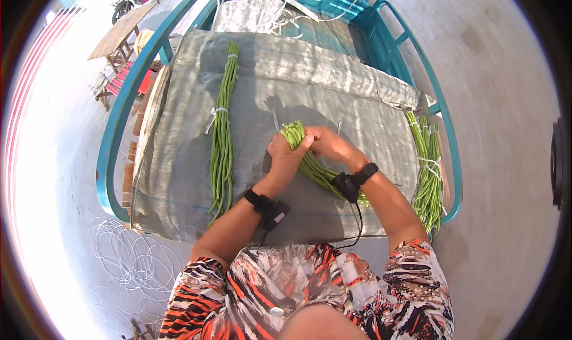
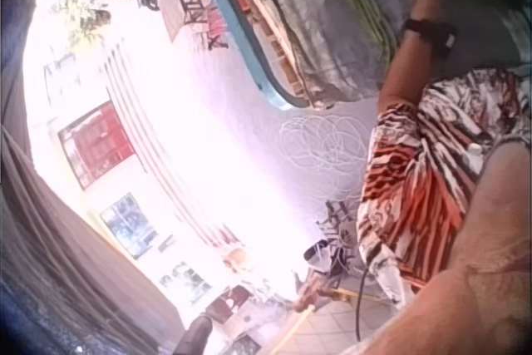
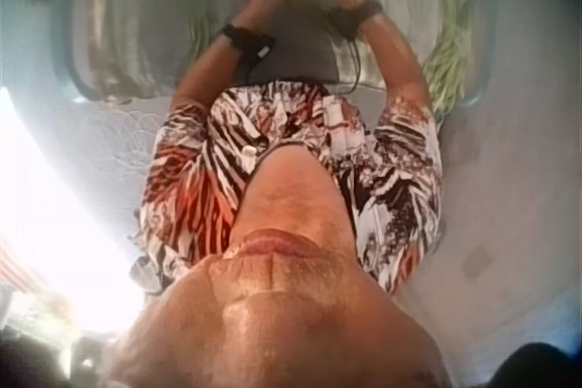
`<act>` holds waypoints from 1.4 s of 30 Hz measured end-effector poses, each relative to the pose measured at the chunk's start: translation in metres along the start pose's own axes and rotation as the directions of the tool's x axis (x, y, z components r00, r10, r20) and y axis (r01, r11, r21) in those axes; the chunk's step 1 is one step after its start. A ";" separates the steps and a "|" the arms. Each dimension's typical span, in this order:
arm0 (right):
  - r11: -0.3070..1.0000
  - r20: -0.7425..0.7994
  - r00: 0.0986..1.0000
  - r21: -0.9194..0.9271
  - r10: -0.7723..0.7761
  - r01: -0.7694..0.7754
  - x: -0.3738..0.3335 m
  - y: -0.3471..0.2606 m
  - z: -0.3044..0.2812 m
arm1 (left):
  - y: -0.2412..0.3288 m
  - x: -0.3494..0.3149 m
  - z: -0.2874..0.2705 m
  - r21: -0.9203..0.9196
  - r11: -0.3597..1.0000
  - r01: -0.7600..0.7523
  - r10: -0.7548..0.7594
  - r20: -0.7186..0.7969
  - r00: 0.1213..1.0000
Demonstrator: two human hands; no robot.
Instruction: The person gathers long green beans into a bundle and ties it with a white plastic tie while working in the back of a truck.
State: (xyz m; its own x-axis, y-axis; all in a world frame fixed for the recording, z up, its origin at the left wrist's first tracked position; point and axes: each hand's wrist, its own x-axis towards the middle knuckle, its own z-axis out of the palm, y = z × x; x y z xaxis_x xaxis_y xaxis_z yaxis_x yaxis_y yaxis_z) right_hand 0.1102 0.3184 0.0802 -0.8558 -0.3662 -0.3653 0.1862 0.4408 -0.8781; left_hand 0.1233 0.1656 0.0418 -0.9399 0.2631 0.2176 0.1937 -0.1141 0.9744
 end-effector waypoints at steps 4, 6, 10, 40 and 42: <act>1.000 -0.094 0.995 -0.015 -0.020 0.018 0.002 0.005 0.005 | 0.026 -0.002 0.001 -0.116 0.963 0.242 -0.251 -0.071 0.965; 1.000 -0.099 0.995 0.021 -0.013 0.015 0.003 0.009 0.006 | 0.033 0.002 -0.003 -0.068 0.957 0.283 -0.286 -0.027 0.958; 0.996 -0.150 0.986 0.048 -0.067 0.075 0.007 0.009 0.009 | 0.002 0.004 -0.004 0.182 0.939 0.292 -0.269 -0.141 0.953; 0.902 -0.341 0.919 -0.431 -0.199 0.035 0.009 -0.014 0.016 | 0.049 0.035 -0.047 0.816 0.449 0.363 -0.683 0.051 0.729; 0.903 -0.319 0.933 -0.429 -0.166 0.014 0.005 -0.021 0.017 | 0.043 0.034 -0.053 0.819 0.474 0.325 -0.674 0.099 0.732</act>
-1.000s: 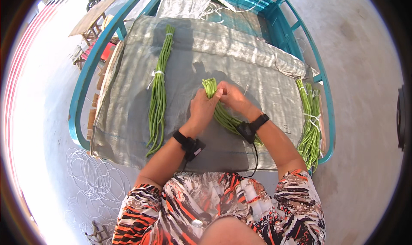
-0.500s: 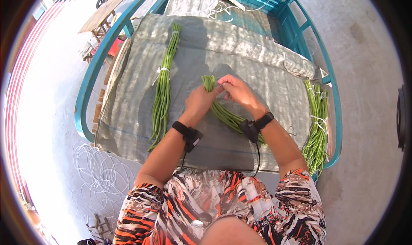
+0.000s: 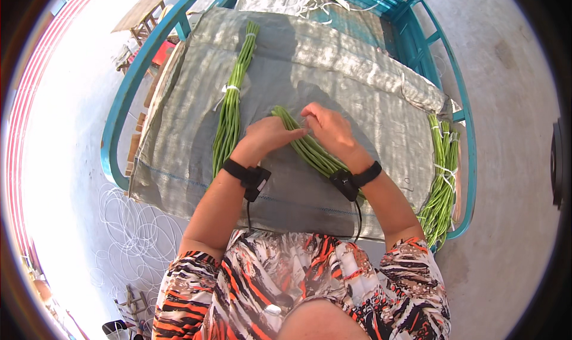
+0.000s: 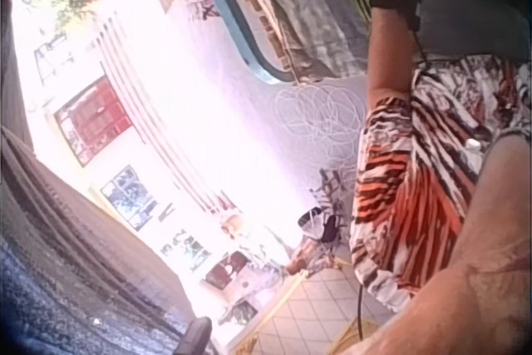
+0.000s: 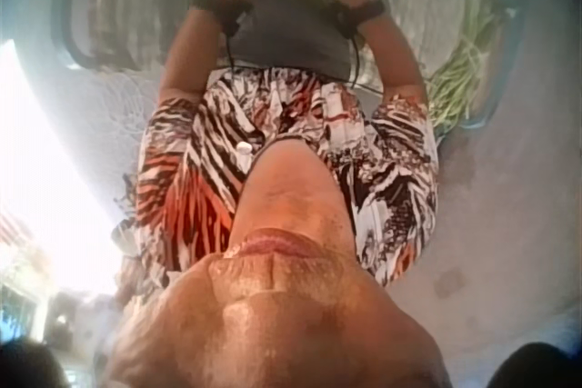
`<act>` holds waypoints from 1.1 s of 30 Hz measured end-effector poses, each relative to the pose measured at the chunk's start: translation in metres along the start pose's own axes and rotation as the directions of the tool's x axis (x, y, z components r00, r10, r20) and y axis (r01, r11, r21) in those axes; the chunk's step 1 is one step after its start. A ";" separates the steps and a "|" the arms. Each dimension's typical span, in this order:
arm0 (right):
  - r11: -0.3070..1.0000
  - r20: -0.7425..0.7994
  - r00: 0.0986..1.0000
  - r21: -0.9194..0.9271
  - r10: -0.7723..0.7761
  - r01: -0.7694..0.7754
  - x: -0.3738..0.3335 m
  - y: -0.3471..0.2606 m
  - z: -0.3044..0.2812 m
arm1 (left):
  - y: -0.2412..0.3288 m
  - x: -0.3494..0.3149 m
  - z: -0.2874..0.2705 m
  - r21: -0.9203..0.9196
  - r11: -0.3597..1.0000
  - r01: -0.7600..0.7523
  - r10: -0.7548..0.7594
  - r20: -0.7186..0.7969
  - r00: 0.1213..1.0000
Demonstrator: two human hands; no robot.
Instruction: The person gathers long green beans into a bundle and ties it with a white plastic tie while working in the back of a truck.
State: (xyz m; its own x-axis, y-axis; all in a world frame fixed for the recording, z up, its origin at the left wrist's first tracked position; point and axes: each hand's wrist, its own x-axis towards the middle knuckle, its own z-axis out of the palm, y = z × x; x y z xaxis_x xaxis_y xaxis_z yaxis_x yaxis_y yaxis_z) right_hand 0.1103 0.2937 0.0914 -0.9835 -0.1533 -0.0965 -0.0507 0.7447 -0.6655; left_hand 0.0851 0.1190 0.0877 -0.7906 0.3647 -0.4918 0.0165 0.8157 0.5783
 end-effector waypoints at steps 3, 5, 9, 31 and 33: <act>0.991 -0.034 0.997 -0.115 -0.069 0.065 -0.005 -0.007 -0.003 | -0.019 -0.004 0.008 0.001 0.987 -0.163 0.162 -0.096 0.982; 0.996 -0.013 0.998 -0.066 -0.060 0.059 -0.007 -0.010 -0.007 | -0.025 -0.006 0.013 0.006 0.961 -0.277 0.272 -0.210 0.939; 0.995 -0.006 0.996 -0.060 -0.084 0.083 -0.011 -0.018 -0.009 | -0.016 -0.018 0.007 -0.020 0.987 -0.157 0.145 -0.281 0.949; 0.816 -0.003 0.999 0.578 0.043 -0.033 -0.016 -0.012 0.021 | -0.014 0.005 0.060 -0.671 0.588 -0.452 0.156 -0.454 0.877; 0.790 -0.031 0.999 0.614 0.041 -0.013 -0.018 -0.013 0.019 | -0.012 0.004 0.061 -0.659 0.593 -0.462 0.162 -0.464 0.871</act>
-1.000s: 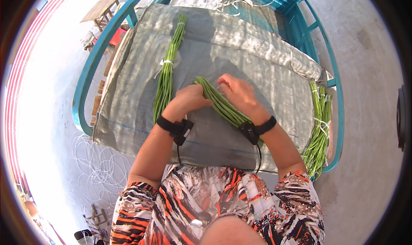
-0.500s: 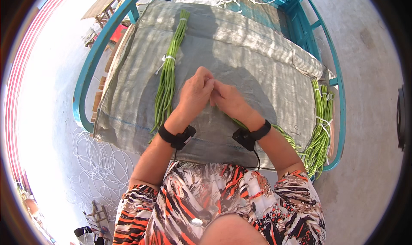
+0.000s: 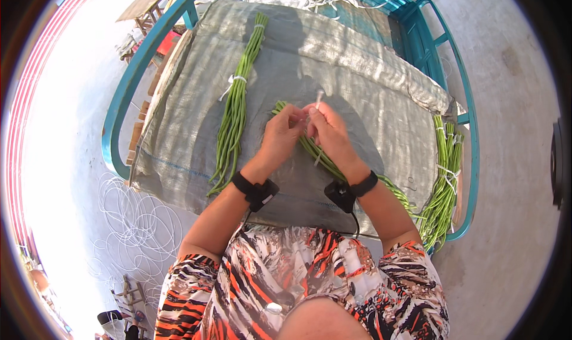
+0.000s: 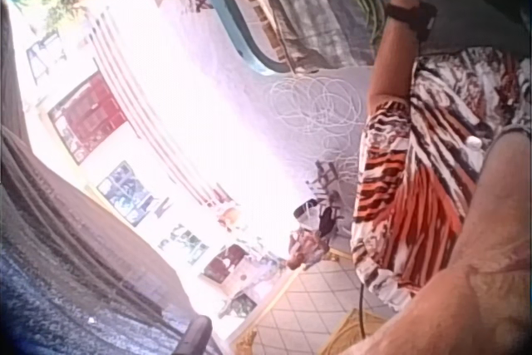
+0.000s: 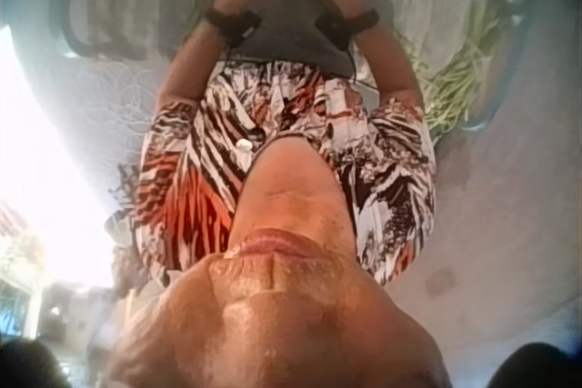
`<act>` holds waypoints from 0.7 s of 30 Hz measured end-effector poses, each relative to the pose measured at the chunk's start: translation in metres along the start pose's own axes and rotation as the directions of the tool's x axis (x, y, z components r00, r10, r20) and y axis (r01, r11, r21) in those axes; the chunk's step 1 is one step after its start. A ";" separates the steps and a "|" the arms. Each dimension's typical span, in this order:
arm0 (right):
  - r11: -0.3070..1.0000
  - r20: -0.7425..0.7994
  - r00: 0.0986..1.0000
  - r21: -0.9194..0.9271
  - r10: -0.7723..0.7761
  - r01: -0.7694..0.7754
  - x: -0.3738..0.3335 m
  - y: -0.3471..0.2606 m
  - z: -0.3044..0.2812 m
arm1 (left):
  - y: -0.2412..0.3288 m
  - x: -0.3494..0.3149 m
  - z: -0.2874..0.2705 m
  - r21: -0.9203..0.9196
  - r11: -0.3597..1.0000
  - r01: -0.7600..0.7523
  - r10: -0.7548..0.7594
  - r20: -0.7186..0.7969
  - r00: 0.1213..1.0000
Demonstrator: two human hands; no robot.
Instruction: The person gathers long green beans into a bundle and ties it with a white plastic tie while working in the back of a truck.
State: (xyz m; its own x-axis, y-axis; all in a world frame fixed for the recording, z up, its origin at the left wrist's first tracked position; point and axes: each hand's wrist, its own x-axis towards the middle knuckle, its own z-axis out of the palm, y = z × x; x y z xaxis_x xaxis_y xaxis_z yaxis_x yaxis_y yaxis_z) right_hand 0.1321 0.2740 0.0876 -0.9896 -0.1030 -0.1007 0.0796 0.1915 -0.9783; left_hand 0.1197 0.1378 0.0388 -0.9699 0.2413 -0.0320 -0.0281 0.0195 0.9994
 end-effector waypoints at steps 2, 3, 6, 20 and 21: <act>0.974 -0.033 0.991 0.191 0.127 -0.119 -0.002 -0.003 -0.002 | 0.002 0.001 0.003 0.010 1.000 -0.014 0.014 -0.003 1.000; 0.975 -0.032 0.991 0.191 0.126 -0.118 -0.003 -0.002 -0.002 | 0.001 0.001 0.005 0.014 0.998 -0.059 0.059 -0.004 0.998; 0.896 -0.021 0.977 0.403 0.210 -0.184 -0.004 0.000 0.002 | -0.001 0.002 0.008 0.034 0.994 -0.100 0.101 -0.005 0.995; 0.758 0.090 0.949 0.581 0.301 -0.295 -0.004 0.003 0.005 | 0.008 0.004 0.011 0.200 0.975 -0.092 0.109 -0.074 0.991; 0.758 0.090 0.949 0.581 0.301 -0.295 -0.004 0.003 0.005 | 0.007 0.005 0.010 0.191 0.981 -0.041 0.053 -0.054 0.997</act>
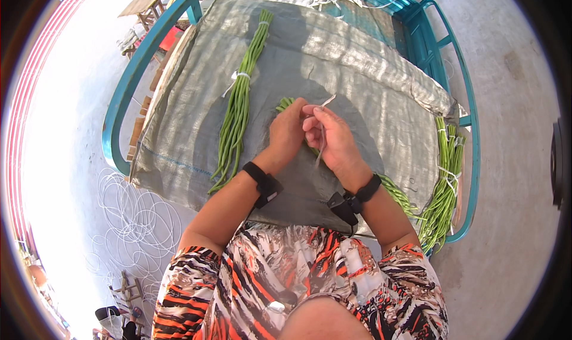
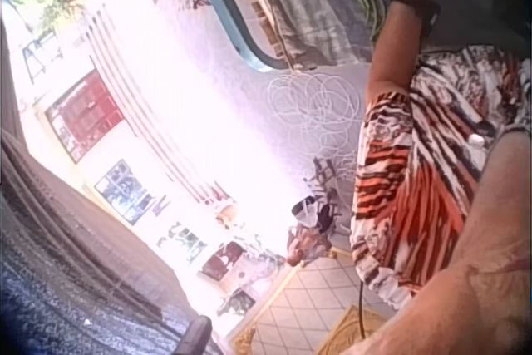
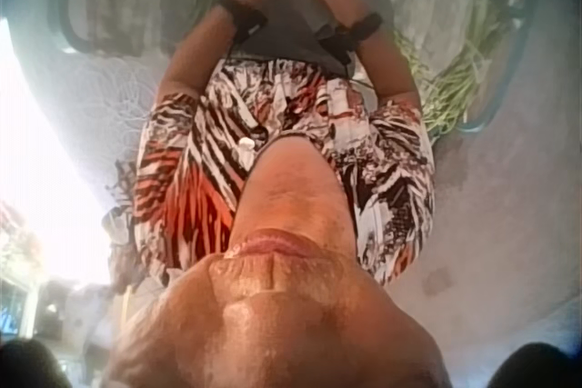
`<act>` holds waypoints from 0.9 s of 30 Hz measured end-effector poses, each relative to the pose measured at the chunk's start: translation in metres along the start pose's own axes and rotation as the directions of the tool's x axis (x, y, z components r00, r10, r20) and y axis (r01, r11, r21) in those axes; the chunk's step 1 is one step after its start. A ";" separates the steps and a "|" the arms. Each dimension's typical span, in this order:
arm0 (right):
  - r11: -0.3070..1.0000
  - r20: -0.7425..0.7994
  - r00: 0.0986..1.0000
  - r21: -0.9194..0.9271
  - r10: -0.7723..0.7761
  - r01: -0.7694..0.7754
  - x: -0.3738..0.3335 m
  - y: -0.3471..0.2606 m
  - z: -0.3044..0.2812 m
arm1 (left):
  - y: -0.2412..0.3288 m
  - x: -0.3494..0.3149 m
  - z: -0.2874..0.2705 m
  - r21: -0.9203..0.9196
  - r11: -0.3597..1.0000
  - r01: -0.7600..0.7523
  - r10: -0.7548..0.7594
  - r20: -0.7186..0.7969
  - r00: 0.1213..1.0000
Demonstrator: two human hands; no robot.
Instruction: The person gathers long green beans into a bundle and ties it with a white plastic tie while working in the back of a truck.
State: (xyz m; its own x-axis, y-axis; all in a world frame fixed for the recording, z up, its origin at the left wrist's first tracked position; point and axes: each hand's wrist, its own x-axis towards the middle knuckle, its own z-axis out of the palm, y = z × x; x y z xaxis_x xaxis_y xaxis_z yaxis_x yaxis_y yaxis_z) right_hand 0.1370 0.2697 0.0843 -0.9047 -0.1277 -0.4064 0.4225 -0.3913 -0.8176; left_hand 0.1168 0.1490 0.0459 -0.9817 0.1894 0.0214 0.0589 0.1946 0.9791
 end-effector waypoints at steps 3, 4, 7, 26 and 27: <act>1.000 0.005 1.000 0.027 0.015 -0.015 -0.002 -0.002 0.004 | -0.006 0.000 0.002 0.048 0.998 -0.028 0.027 0.009 1.000; 0.999 -0.009 1.000 -0.044 -0.011 0.011 -0.002 -0.005 0.006 | -0.010 0.000 0.002 0.104 0.989 -0.105 0.106 -0.008 0.994; 0.977 -0.052 0.996 -0.207 -0.073 0.060 0.003 -0.010 -0.003 | -0.016 -0.002 0.001 0.353 0.902 -0.249 0.261 0.016 0.965; 0.266 0.265 0.889 -0.887 -0.373 0.376 0.021 0.000 -0.030 | -0.009 0.001 -0.008 -0.060 0.997 0.043 -0.044 -0.020 0.999; 0.269 0.264 0.889 -0.887 -0.375 0.377 0.022 0.001 -0.031 | -0.009 0.001 -0.007 -0.077 0.996 0.045 -0.049 -0.045 0.998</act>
State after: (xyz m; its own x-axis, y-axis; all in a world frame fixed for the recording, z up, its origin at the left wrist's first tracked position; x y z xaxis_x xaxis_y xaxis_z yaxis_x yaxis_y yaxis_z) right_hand 0.1194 0.2947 0.0621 -0.9769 -0.2069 0.0534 -0.1788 0.6548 -0.7343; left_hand 0.1142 0.1407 0.0382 -0.9906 0.1357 -0.0174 0.0001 0.1280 0.9918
